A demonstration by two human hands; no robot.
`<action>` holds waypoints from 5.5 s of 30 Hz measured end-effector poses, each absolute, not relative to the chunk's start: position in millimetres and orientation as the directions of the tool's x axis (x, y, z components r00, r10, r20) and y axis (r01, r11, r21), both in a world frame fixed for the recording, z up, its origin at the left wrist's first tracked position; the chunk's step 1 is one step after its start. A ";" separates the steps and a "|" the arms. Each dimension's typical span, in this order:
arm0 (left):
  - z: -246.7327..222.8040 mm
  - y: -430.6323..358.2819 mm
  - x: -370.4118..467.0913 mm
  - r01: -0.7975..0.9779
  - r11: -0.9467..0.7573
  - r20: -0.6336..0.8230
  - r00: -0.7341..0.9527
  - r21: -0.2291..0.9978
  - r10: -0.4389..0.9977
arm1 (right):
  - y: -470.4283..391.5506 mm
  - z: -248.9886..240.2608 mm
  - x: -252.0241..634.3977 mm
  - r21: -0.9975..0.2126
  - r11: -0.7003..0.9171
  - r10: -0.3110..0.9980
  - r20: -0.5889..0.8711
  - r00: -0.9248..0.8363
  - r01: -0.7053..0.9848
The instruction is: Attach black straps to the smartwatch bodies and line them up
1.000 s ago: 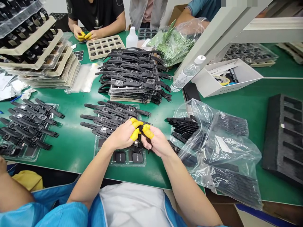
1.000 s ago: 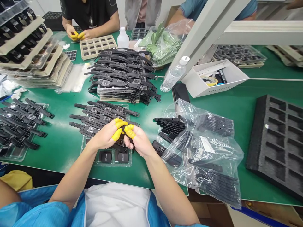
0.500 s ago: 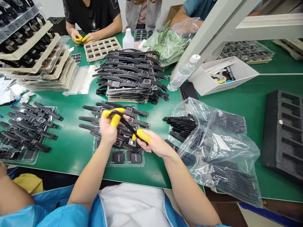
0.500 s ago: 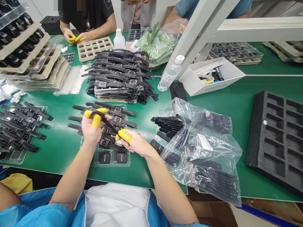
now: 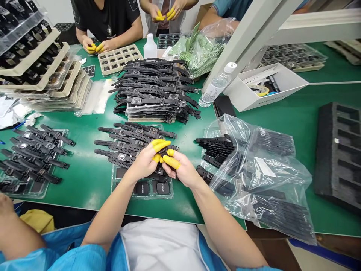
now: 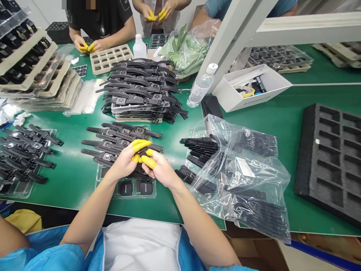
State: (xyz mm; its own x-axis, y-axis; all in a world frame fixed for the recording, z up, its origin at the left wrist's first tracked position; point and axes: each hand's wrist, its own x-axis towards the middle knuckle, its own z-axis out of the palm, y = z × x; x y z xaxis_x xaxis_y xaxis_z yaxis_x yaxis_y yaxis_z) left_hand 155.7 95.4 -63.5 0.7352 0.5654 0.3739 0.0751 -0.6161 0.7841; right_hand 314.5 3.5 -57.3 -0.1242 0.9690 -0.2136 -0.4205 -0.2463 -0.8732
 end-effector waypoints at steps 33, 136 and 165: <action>-59.4 93.1 156.3 0.194 -0.830 0.440 0.772 0.523 0.458 | 8.2 -46.4 317.5 -0.773 -0.297 0.938 -0.346 -0.019 -0.560; -45.1 77.5 165.6 0.065 -0.191 0.047 0.847 0.980 0.530 | 14.2 -68.5 336.1 -0.948 0.058 0.959 -0.034 0.282 -0.312; -63.2 90.1 157.2 0.106 -0.712 0.460 0.696 0.694 0.551 | 7.5 -50.5 320.7 -0.770 -0.229 0.972 -0.215 -0.095 -0.596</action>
State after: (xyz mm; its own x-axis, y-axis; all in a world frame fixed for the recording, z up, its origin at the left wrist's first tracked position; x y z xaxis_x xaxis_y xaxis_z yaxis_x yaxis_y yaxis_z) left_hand 157.2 90.1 -63.2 0.6962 0.5511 0.4600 0.1055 -0.7124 0.6938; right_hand 320.7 7.5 -50.5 -0.0954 0.9719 -0.2152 -0.5957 -0.2289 -0.7699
